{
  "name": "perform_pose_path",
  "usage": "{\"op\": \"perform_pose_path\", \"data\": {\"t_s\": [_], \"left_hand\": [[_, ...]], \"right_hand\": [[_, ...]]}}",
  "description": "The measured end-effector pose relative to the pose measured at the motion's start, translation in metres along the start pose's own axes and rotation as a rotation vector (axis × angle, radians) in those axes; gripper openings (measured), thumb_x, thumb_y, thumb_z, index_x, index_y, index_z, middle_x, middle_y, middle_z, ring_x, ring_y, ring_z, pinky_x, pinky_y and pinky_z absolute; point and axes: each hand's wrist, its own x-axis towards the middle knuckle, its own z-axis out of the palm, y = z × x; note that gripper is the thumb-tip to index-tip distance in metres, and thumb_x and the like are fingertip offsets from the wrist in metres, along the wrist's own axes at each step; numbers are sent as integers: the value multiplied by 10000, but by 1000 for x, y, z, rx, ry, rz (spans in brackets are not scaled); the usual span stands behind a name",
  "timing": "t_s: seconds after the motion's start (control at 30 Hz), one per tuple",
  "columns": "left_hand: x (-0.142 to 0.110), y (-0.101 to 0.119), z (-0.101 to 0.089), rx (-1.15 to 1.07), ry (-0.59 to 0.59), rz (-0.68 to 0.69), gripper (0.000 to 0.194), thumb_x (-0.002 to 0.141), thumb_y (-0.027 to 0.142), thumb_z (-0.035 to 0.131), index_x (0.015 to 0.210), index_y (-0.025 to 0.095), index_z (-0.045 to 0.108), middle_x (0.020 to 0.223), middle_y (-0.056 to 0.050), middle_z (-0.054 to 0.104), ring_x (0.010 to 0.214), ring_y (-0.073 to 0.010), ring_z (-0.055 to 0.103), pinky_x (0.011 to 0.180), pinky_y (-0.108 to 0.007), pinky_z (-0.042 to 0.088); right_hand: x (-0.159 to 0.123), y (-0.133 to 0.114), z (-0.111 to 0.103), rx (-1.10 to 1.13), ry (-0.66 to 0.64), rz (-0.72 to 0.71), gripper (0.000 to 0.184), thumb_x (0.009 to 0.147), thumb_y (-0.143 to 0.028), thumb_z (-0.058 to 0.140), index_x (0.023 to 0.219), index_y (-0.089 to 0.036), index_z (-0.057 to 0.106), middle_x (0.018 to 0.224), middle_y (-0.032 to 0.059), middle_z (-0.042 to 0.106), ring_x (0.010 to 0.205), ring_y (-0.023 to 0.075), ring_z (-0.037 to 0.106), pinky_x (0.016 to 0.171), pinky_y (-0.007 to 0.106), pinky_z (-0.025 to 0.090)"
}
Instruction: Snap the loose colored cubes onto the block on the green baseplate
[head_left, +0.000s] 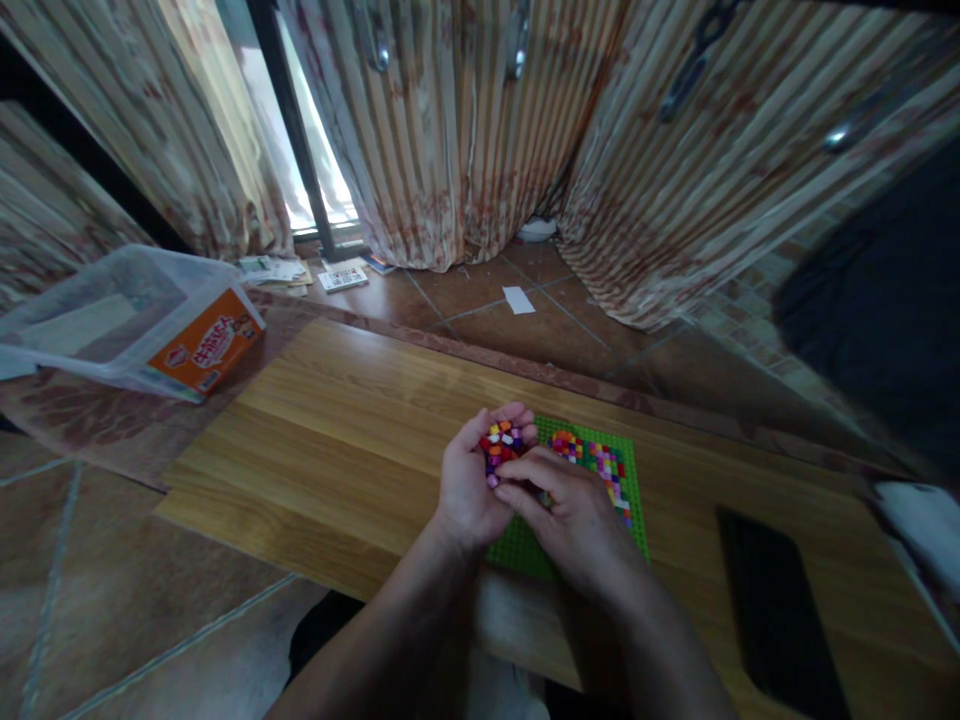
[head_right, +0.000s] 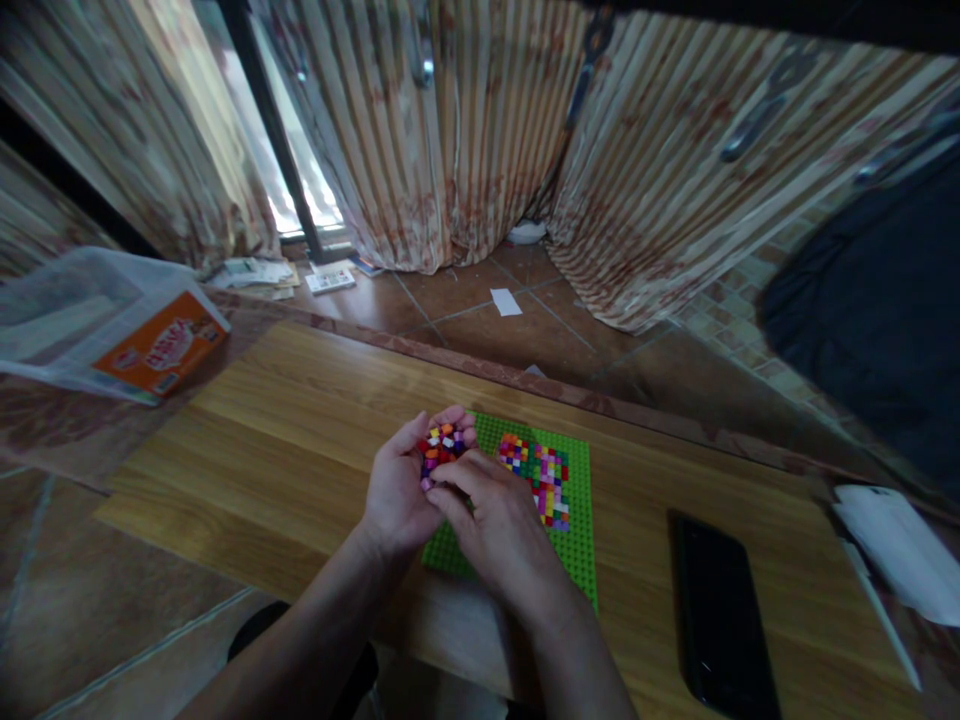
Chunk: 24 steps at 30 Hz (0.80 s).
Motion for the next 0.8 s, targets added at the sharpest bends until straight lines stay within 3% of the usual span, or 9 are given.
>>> {"op": "perform_pose_path", "data": {"t_s": [0.3, 0.53, 0.8], "left_hand": [[-1, 2, 0, -60, 4, -44, 330, 947, 264, 441, 844, 80, 696, 821, -102, 686, 717, -138, 650, 704, -236, 537], [-1, 2, 1, -72, 43, -11, 285, 924, 237, 485, 838, 72, 700, 823, -119, 697, 732, -150, 661, 735, -273, 561], [-1, 4, 2, -55, 53, 11, 257, 907, 206, 500, 836, 65, 703, 828, -131, 696, 734, -155, 660, 715, -277, 565]], "right_hand": [[-3, 2, -7, 96, 74, -1, 72, 905, -212, 627, 886, -244, 689, 874, -28, 703, 843, 138, 652, 785, 266, 480], [-10, 29, -33, 283, 413, 170, 95, 861, -332, 671, 892, -248, 703, 850, -13, 727, 771, 150, 666, 700, 268, 515], [-6, 56, -43, 13, 447, 255, 158, 872, -357, 612, 868, -219, 689, 867, 27, 713, 803, 193, 656, 766, 340, 498]]}}
